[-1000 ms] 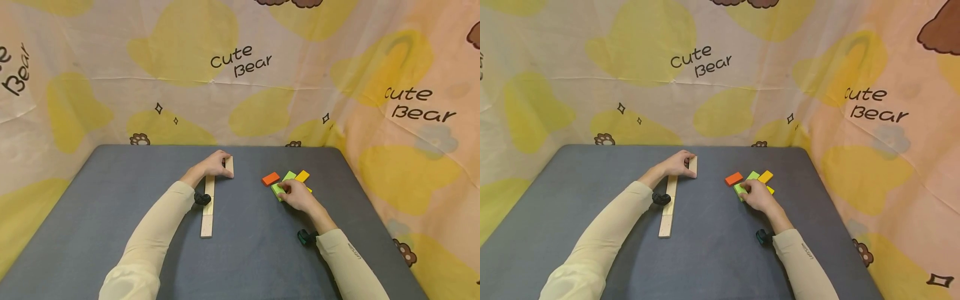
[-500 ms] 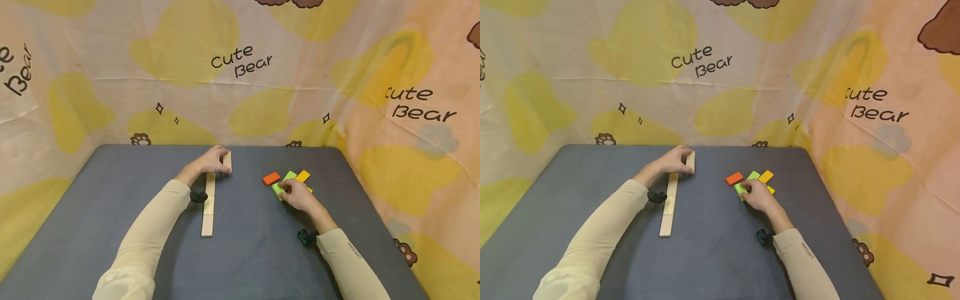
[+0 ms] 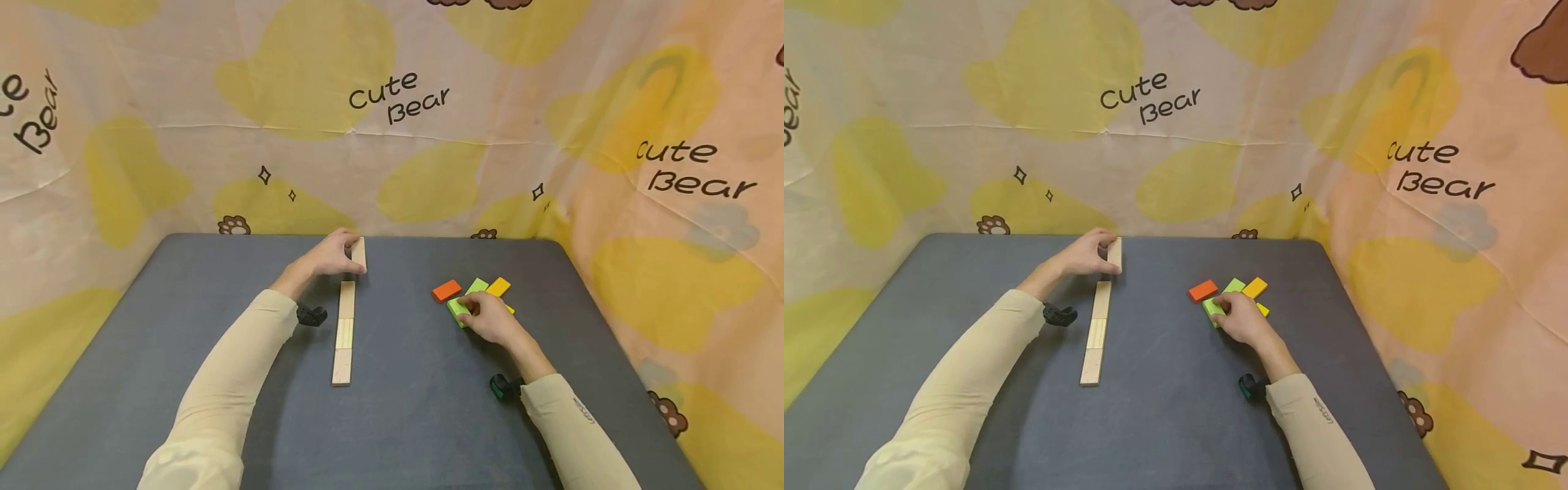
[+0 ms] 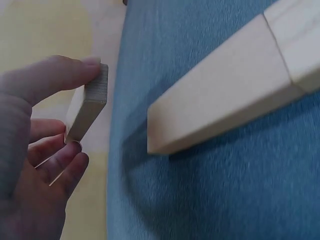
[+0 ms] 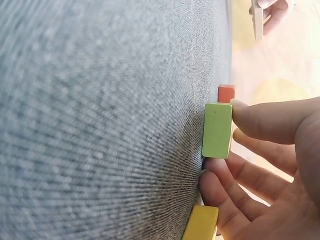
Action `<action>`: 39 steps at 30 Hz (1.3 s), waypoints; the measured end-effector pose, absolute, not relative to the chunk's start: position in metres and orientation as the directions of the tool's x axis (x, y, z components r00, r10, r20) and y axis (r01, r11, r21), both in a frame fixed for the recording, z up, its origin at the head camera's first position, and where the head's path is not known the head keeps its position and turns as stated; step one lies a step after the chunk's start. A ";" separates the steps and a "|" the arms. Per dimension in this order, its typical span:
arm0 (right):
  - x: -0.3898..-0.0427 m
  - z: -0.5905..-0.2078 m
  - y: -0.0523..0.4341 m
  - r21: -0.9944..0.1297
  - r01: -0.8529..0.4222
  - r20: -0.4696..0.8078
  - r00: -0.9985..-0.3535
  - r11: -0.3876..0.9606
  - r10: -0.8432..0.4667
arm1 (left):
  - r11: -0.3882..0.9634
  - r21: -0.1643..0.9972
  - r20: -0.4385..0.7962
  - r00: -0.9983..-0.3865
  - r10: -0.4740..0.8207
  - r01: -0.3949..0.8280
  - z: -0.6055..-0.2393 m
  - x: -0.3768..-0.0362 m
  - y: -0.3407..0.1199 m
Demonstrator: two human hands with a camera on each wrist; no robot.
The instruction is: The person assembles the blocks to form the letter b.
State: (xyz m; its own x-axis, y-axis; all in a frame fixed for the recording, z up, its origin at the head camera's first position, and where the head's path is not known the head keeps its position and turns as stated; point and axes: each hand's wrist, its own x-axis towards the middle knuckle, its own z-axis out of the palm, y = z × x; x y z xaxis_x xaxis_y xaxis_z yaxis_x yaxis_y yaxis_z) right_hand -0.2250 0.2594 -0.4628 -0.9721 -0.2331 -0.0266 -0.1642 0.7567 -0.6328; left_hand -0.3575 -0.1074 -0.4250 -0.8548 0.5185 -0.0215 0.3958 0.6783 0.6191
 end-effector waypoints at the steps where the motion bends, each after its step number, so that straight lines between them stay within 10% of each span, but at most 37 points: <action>1: -0.225 -0.463 0.259 -0.632 -0.163 -0.028 -0.972 0.758 -0.232 | 0.677 0.622 -0.020 -0.857 0.515 0.392 -0.425 -0.358 -0.109; 39: -0.221 -0.462 0.257 -0.633 -0.175 -0.011 -0.972 0.754 -0.235 | 0.668 0.693 -0.089 -0.888 0.451 0.270 -0.458 -0.356 -0.133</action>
